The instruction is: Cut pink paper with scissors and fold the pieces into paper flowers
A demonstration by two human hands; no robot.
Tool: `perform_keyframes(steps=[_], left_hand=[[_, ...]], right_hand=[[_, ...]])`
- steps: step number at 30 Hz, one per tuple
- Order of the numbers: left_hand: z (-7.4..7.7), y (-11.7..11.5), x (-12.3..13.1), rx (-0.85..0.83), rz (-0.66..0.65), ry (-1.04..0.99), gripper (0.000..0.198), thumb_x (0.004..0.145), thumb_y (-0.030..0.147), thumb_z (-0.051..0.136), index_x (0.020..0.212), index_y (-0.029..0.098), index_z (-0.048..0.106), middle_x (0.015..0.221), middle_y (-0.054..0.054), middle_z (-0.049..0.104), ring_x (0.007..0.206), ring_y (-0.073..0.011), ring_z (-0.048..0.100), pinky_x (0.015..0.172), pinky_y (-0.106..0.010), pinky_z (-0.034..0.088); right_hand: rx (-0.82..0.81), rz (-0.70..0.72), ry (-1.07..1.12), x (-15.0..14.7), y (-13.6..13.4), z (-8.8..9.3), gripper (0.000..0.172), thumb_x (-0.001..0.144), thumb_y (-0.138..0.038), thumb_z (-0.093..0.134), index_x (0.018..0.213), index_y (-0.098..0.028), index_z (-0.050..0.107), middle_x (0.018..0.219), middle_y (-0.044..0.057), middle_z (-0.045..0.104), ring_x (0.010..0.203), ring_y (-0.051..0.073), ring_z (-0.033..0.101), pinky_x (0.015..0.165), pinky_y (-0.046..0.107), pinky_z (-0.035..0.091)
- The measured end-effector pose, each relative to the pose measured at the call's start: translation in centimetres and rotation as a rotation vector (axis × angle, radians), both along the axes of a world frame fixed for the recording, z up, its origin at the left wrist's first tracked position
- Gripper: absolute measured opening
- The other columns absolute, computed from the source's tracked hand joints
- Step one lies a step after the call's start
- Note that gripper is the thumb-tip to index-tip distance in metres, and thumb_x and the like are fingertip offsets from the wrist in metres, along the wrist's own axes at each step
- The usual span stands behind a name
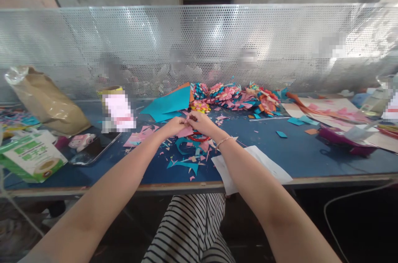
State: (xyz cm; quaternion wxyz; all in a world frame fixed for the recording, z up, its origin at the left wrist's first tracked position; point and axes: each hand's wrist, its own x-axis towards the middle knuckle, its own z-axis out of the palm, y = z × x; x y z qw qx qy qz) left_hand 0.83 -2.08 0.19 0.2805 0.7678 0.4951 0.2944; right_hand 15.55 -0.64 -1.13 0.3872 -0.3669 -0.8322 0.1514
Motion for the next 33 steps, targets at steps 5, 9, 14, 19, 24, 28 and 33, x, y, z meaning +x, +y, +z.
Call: perform_keyframes(steps=[5, 9, 14, 19, 24, 28, 33], left_hand=[[-0.41, 0.74, -0.11, 0.034, 0.006, 0.023, 0.03, 0.072, 0.031, 0.051, 0.047, 0.015, 0.044, 0.044, 0.005, 0.029, 0.045, -0.0079, 0.027, 0.048, -0.025, 0.017], [-0.43, 1.0, -0.1, 0.056, 0.019, 0.034, 0.03, 0.072, 0.031, 0.051, 0.047, 0.016, 0.043, 0.045, 0.005, 0.029, 0.047, -0.0084, 0.028, 0.05, -0.025, 0.018], [-0.03, 0.49, 0.05, 0.037, 0.041, 0.045, 0.032, 0.073, 0.026, 0.049, 0.045, 0.016, 0.038, 0.045, 0.004, 0.03, 0.047, -0.0085, 0.027, 0.05, -0.025, 0.018], [0.02, 0.29, 0.1, 0.031, 0.039, 0.002, 0.033, 0.072, 0.025, 0.05, 0.045, 0.017, 0.034, 0.044, 0.004, 0.029, 0.046, -0.0081, 0.026, 0.049, -0.025, 0.017], [-0.34, 0.72, 0.12, 0.001, 0.036, 0.02, 0.03, 0.073, 0.025, 0.048, 0.047, 0.017, 0.038, 0.044, 0.004, 0.032, 0.045, -0.0086, 0.029, 0.048, -0.024, 0.019], [-0.73, 1.07, 0.0, 0.005, -0.013, 0.054, 0.029, 0.075, 0.03, 0.047, 0.049, 0.016, 0.045, 0.045, 0.003, 0.036, 0.046, -0.01, 0.033, 0.049, -0.024, 0.021], [-0.89, 1.01, -0.24, 0.027, -0.029, 0.087, 0.031, 0.073, 0.033, 0.05, 0.048, 0.016, 0.045, 0.043, 0.002, 0.037, 0.045, -0.0107, 0.035, 0.047, -0.024, 0.021]], right_hand=[[0.06, -0.053, 0.044, 0.23, 0.59, -0.3, 0.008, 0.073, -0.021, 0.048, 0.07, -0.016, 0.054, 0.069, 0.001, 0.056, 0.062, 0.012, 0.047, 0.06, 0.024, 0.035], [0.077, -0.085, 0.072, 0.3, 0.62, -0.2, 0.008, 0.073, -0.02, 0.047, 0.069, -0.016, 0.053, 0.069, 0.002, 0.056, 0.063, 0.012, 0.047, 0.06, 0.024, 0.035], [0.097, -0.088, 0.067, 0.31, 0.6, -0.11, 0.009, 0.073, -0.022, 0.046, 0.069, -0.016, 0.052, 0.07, 0.002, 0.056, 0.064, 0.013, 0.047, 0.062, 0.025, 0.035], [0.123, -0.071, 0.057, 0.4, 0.78, -0.32, 0.011, 0.074, -0.025, 0.046, 0.068, -0.017, 0.051, 0.068, 0.002, 0.055, 0.062, 0.012, 0.046, 0.06, 0.025, 0.035], [0.1, -0.072, 0.024, 0.36, 0.46, -0.27, 0.011, 0.074, -0.025, 0.045, 0.068, -0.017, 0.052, 0.064, 0.0, 0.052, 0.059, 0.012, 0.045, 0.057, 0.024, 0.033], [0.07, -0.085, -0.033, 0.34, 0.23, -0.22, 0.011, 0.074, -0.023, 0.045, 0.069, -0.017, 0.052, 0.059, -0.001, 0.049, 0.054, 0.011, 0.041, 0.054, 0.023, 0.03], [0.029, -0.088, -0.088, 0.52, 0.49, -0.53, 0.011, 0.074, -0.022, 0.045, 0.07, -0.016, 0.053, 0.059, -0.001, 0.049, 0.054, 0.01, 0.04, 0.052, 0.022, 0.028]])
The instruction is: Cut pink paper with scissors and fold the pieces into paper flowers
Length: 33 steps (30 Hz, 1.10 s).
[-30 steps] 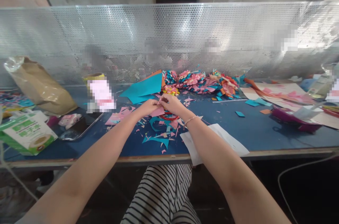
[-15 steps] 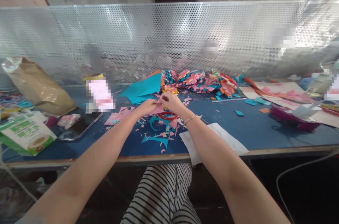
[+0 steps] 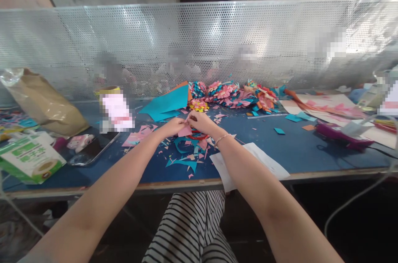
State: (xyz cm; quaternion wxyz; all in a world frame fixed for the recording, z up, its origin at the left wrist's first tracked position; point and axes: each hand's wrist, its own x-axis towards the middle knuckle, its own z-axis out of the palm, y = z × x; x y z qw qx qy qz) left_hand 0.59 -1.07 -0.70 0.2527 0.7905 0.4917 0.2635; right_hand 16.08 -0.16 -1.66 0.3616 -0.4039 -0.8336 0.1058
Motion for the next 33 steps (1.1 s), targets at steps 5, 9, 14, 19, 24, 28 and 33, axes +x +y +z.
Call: perform_keyframes(steps=[5, 9, 14, 19, 24, 28, 33], left_hand=[[-0.04, 0.16, 0.0, -0.01, 0.018, -0.033, 0.028, 0.072, 0.03, 0.05, 0.048, 0.016, 0.047, 0.042, 0.002, 0.036, 0.043, -0.0097, 0.031, 0.045, -0.024, 0.018], [0.1, 0.27, 0.16, 0.0, 0.037, -0.056, 0.03, 0.073, 0.029, 0.049, 0.046, 0.016, 0.044, 0.044, 0.002, 0.037, 0.044, -0.0092, 0.032, 0.046, -0.024, 0.02], [0.29, 0.03, 0.24, -0.066, 0.066, -0.13, 0.025, 0.075, 0.028, 0.052, 0.054, 0.015, 0.046, 0.05, 0.002, 0.044, 0.043, -0.0091, 0.04, 0.047, -0.022, 0.03], [0.34, -0.31, 0.21, -0.182, 0.091, -0.146, 0.017, 0.08, 0.027, 0.046, 0.067, 0.016, 0.048, 0.055, 0.001, 0.051, 0.041, -0.012, 0.049, 0.046, -0.025, 0.038], [0.41, -0.44, 0.25, -0.178, 0.082, -0.142, 0.02, 0.081, 0.026, 0.045, 0.064, 0.016, 0.047, 0.052, 0.002, 0.048, 0.043, -0.0122, 0.051, 0.045, -0.023, 0.039], [0.47, -0.47, 0.24, -0.151, 0.077, -0.124, 0.021, 0.08, 0.024, 0.044, 0.061, 0.016, 0.045, 0.047, 0.003, 0.045, 0.04, -0.0112, 0.047, 0.044, -0.023, 0.036], [0.44, -0.47, 0.23, -0.07, 0.069, -0.106, 0.021, 0.077, 0.022, 0.046, 0.057, 0.016, 0.046, 0.045, 0.003, 0.042, 0.041, -0.0097, 0.042, 0.046, -0.022, 0.031]], right_hand=[[0.022, 0.051, 0.021, -0.04, -0.18, -0.01, 0.011, 0.074, -0.02, 0.044, 0.075, -0.016, 0.054, 0.06, -0.001, 0.051, 0.053, 0.01, 0.041, 0.053, 0.022, 0.028], [0.022, 0.037, 0.051, -0.16, -0.38, 0.26, 0.01, 0.073, -0.021, 0.044, 0.072, -0.017, 0.053, 0.06, -0.002, 0.05, 0.054, 0.01, 0.04, 0.054, 0.022, 0.029], [0.036, -0.044, 0.108, -0.09, -0.03, 0.41, 0.009, 0.071, -0.023, 0.046, 0.066, -0.017, 0.05, 0.057, -0.002, 0.047, 0.053, 0.01, 0.039, 0.053, 0.023, 0.029], [0.027, -0.112, 0.14, 0.03, 0.29, 0.45, 0.007, 0.068, -0.021, 0.046, 0.063, -0.018, 0.047, 0.059, -0.001, 0.048, 0.054, 0.01, 0.04, 0.055, 0.024, 0.03], [0.023, -0.124, 0.126, 0.02, 0.12, 0.57, 0.007, 0.069, -0.022, 0.046, 0.063, -0.018, 0.046, 0.06, -0.001, 0.048, 0.056, 0.011, 0.041, 0.056, 0.024, 0.031], [0.018, -0.119, 0.11, 0.03, 0.0, 0.63, 0.006, 0.069, -0.02, 0.046, 0.063, -0.018, 0.047, 0.06, 0.0, 0.049, 0.057, 0.011, 0.042, 0.057, 0.024, 0.03], [0.02, -0.122, 0.076, 0.05, 0.2, 0.46, 0.008, 0.07, -0.021, 0.045, 0.064, -0.017, 0.048, 0.061, 0.0, 0.049, 0.057, 0.011, 0.041, 0.056, 0.023, 0.029]])
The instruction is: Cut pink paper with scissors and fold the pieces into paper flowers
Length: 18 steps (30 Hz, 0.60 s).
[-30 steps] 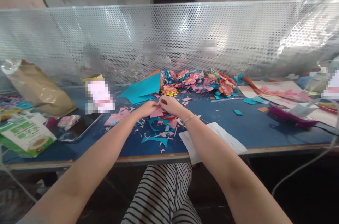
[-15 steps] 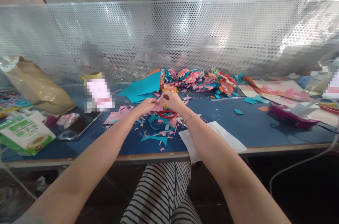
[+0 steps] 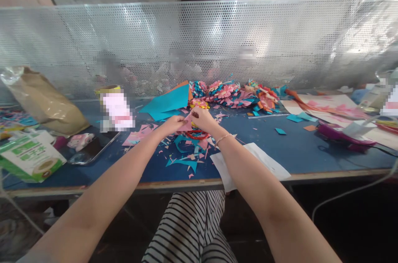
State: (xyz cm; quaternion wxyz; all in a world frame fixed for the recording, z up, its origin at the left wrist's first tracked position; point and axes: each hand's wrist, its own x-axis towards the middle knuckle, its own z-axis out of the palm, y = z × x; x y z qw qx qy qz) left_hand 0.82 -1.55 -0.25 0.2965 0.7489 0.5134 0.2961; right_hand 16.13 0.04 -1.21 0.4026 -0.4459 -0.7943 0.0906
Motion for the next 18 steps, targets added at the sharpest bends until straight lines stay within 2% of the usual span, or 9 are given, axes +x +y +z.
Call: perform_keyframes(steps=[6, 10, 18], left_hand=[[0.0, 0.3, 0.0, 0.07, -0.013, 0.042, 0.024, 0.073, 0.023, 0.048, 0.051, 0.016, 0.044, 0.044, 0.004, 0.039, 0.044, -0.0093, 0.037, 0.047, -0.022, 0.025], [-0.3, 0.7, -0.1, 0.107, -0.028, 0.14, 0.029, 0.073, 0.025, 0.048, 0.047, 0.016, 0.041, 0.045, 0.003, 0.039, 0.047, -0.0099, 0.037, 0.048, -0.023, 0.022], [-1.2, 1.4, -0.2, 0.037, -0.087, 0.138, 0.023, 0.074, 0.028, 0.045, 0.059, 0.014, 0.053, 0.049, 0.002, 0.045, 0.046, -0.0104, 0.038, 0.048, -0.024, 0.025]], right_hand=[[0.008, 0.027, -0.015, 0.1, 0.1, -0.2, 0.009, 0.072, -0.023, 0.045, 0.066, -0.017, 0.049, 0.059, -0.001, 0.049, 0.054, 0.01, 0.039, 0.053, 0.023, 0.027], [-0.012, 0.074, -0.04, 0.1, -0.2, -0.2, 0.011, 0.073, -0.024, 0.044, 0.067, -0.017, 0.05, 0.058, -0.002, 0.049, 0.053, 0.01, 0.039, 0.052, 0.022, 0.026], [-0.015, 0.11, -0.135, -0.2, -0.7, 0.1, 0.007, 0.074, -0.019, 0.044, 0.068, -0.017, 0.048, 0.058, -0.002, 0.048, 0.054, 0.01, 0.042, 0.053, 0.022, 0.027]])
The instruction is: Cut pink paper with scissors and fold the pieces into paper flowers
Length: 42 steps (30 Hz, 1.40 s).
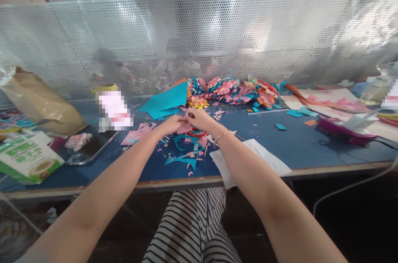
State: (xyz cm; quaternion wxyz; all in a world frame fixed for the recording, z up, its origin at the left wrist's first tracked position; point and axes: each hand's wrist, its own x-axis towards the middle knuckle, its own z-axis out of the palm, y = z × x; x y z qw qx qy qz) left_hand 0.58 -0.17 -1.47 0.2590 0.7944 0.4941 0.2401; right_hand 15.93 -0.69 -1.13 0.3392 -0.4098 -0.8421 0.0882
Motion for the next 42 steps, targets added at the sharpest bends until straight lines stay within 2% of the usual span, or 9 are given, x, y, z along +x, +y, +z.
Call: perform_keyframes(steps=[7, 13, 25, 33, 42], left_hand=[[0.66, -0.65, 0.23, 0.021, -0.004, 0.009, 0.022, 0.073, 0.026, 0.045, 0.061, 0.012, 0.058, 0.046, 0.002, 0.044, 0.045, -0.0099, 0.036, 0.047, -0.024, 0.026], [0.39, -0.32, 0.19, 0.003, -0.027, -0.043, 0.023, 0.073, 0.023, 0.044, 0.07, 0.01, 0.063, 0.058, -0.002, 0.057, 0.051, -0.011, 0.044, 0.051, -0.023, 0.032], [-0.03, 0.15, -0.01, 0.021, 0.003, 0.003, 0.024, 0.074, 0.028, 0.045, 0.057, 0.014, 0.052, 0.049, 0.001, 0.045, 0.044, -0.0088, 0.035, 0.044, -0.023, 0.023], [-0.02, -0.02, -0.04, 0.008, -0.006, -0.005, 0.021, 0.073, 0.027, 0.046, 0.058, 0.014, 0.054, 0.048, 0.001, 0.046, 0.043, -0.0094, 0.036, 0.045, -0.024, 0.024], [0.28, -0.45, 0.06, 0.001, -0.067, 0.043, 0.018, 0.068, 0.017, 0.046, 0.067, 0.012, 0.063, 0.054, -0.001, 0.055, 0.052, -0.0117, 0.044, 0.049, -0.023, 0.03]], right_hand=[[-0.01, 0.003, 0.014, 0.0, -0.12, 0.11, 0.007, 0.074, -0.019, 0.046, 0.067, -0.018, 0.046, 0.057, -0.002, 0.047, 0.055, 0.01, 0.043, 0.053, 0.022, 0.028], [-0.017, 0.004, 0.009, -0.07, -0.36, 0.35, 0.007, 0.074, -0.019, 0.044, 0.068, -0.017, 0.047, 0.056, -0.003, 0.044, 0.055, 0.01, 0.041, 0.053, 0.022, 0.026], [-0.008, 0.003, -0.016, -0.03, 0.01, 0.01, 0.006, 0.075, -0.02, 0.043, 0.07, -0.018, 0.045, 0.057, -0.003, 0.044, 0.054, 0.011, 0.041, 0.053, 0.023, 0.024], [-0.028, 0.01, -0.043, -0.03, -0.2, 0.19, 0.009, 0.076, -0.02, 0.042, 0.074, -0.017, 0.05, 0.058, -0.002, 0.045, 0.056, 0.011, 0.042, 0.053, 0.023, 0.025], [-0.085, 0.025, -0.088, -0.01, -0.04, -0.08, 0.009, 0.078, -0.019, 0.044, 0.079, -0.016, 0.052, 0.064, 0.001, 0.053, 0.06, 0.012, 0.045, 0.055, 0.022, 0.03]])
